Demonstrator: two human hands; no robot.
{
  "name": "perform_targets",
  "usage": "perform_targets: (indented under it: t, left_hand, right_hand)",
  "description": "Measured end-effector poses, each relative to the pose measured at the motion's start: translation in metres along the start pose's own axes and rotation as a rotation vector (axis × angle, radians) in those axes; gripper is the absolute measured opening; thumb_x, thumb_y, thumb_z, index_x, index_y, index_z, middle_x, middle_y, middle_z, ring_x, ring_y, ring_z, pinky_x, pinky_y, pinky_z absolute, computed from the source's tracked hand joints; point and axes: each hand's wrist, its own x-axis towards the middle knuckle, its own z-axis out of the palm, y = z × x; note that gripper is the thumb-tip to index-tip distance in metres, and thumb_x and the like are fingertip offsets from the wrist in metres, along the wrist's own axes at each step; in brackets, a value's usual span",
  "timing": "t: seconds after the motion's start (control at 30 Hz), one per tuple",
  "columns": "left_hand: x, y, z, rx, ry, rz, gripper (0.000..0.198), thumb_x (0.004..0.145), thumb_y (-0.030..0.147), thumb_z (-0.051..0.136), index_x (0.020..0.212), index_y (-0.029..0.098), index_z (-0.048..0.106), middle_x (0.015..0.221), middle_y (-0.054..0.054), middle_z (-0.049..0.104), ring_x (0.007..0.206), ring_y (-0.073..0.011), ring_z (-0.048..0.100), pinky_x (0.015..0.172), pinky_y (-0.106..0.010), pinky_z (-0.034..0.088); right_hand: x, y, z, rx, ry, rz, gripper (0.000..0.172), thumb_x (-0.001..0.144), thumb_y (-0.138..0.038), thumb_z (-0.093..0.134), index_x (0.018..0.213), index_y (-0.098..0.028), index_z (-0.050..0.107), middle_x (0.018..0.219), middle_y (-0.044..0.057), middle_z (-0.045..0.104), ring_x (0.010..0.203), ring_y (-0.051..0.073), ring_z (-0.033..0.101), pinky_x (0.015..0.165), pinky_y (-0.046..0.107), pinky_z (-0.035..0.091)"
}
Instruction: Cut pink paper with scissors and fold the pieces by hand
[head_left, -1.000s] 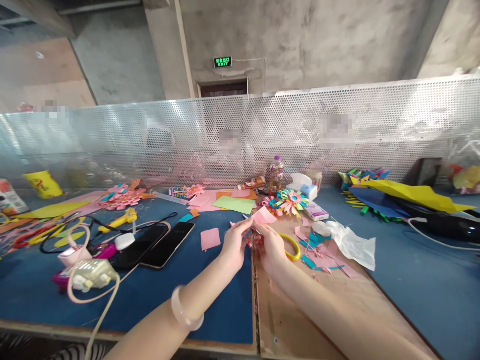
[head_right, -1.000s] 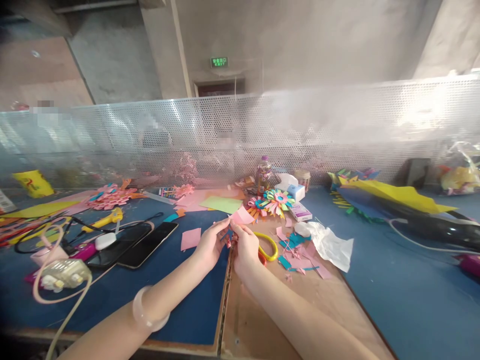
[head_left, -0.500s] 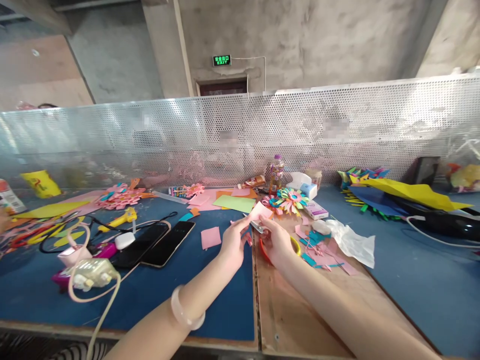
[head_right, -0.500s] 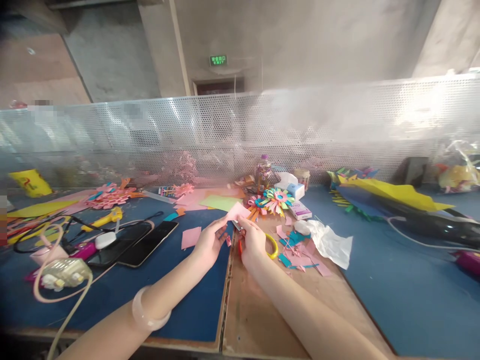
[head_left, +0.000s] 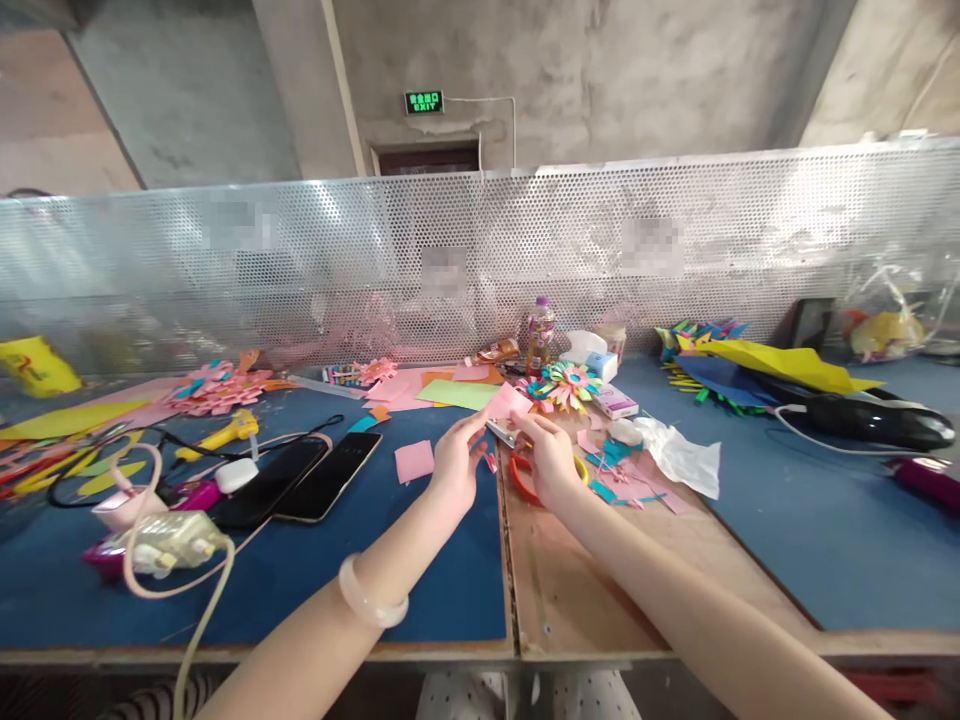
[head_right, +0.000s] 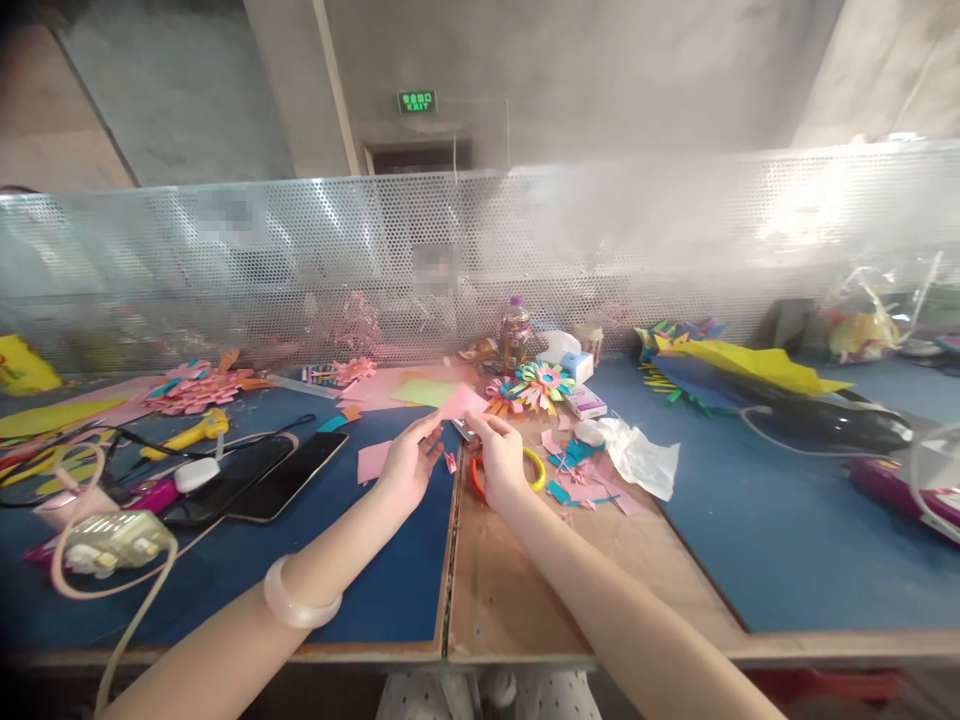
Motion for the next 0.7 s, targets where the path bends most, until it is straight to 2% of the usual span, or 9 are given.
perform_targets:
  t: [0.17,0.37,0.5,0.7]
  left_hand:
    - [0.0009,0.0025,0.0007,-0.008,-0.050,0.019,0.025,0.053,0.028,0.076,0.074,0.016,0.066,0.078,-0.002,0.063,0.068,-0.0093,0.055,0.058,-0.019,0.040]
    - [0.0003,0.0068,0.0010,-0.028,-0.013,0.016,0.024,0.052,0.026,0.076,0.071,0.016,0.065,0.071,0.000,0.061,0.065,-0.0080,0.054,0.058,-0.018,0.040]
    - [0.0018,0.0071,0.0002,-0.002,-0.015,0.044,0.025,0.054,0.026,0.076,0.073,0.014,0.065,0.074,-0.002,0.060,0.067,-0.0090,0.054,0.058,-0.019,0.042]
    - [0.0055,0.0015,0.0011,0.007,-0.173,0.028,0.028,0.060,0.028,0.073,0.082,0.015,0.063,0.081,-0.003,0.063,0.073,-0.0128,0.059,0.061,-0.023,0.046]
  right_hand:
    - [0.0052,0.0007,-0.0068,-0.068,-0.031,-0.059,0.025,0.060,-0.039,0.070,0.059,-0.017,0.059,0.047,-0.006,0.045,0.044,0.006,0.038,0.045,0.021,0.031]
    - [0.0029,-0.0057,-0.0098,-0.180,-0.070,-0.053,0.026,0.061,-0.037,0.070,0.056,-0.015,0.059,0.051,-0.002,0.052,0.044,0.007,0.039,0.045,0.022,0.029]
    - [0.0002,-0.0065,-0.0073,-0.221,-0.045,-0.062,0.027,0.060,-0.037,0.069,0.054,-0.014,0.057,0.048,-0.003,0.049,0.044,0.007,0.038,0.044,0.021,0.030]
    - [0.0043,0.0008,-0.0110,-0.341,0.006,-0.174,0.029,0.065,-0.042,0.064,0.060,-0.015,0.055,0.047,-0.005,0.045,0.044,0.008,0.038,0.045,0.021,0.029]
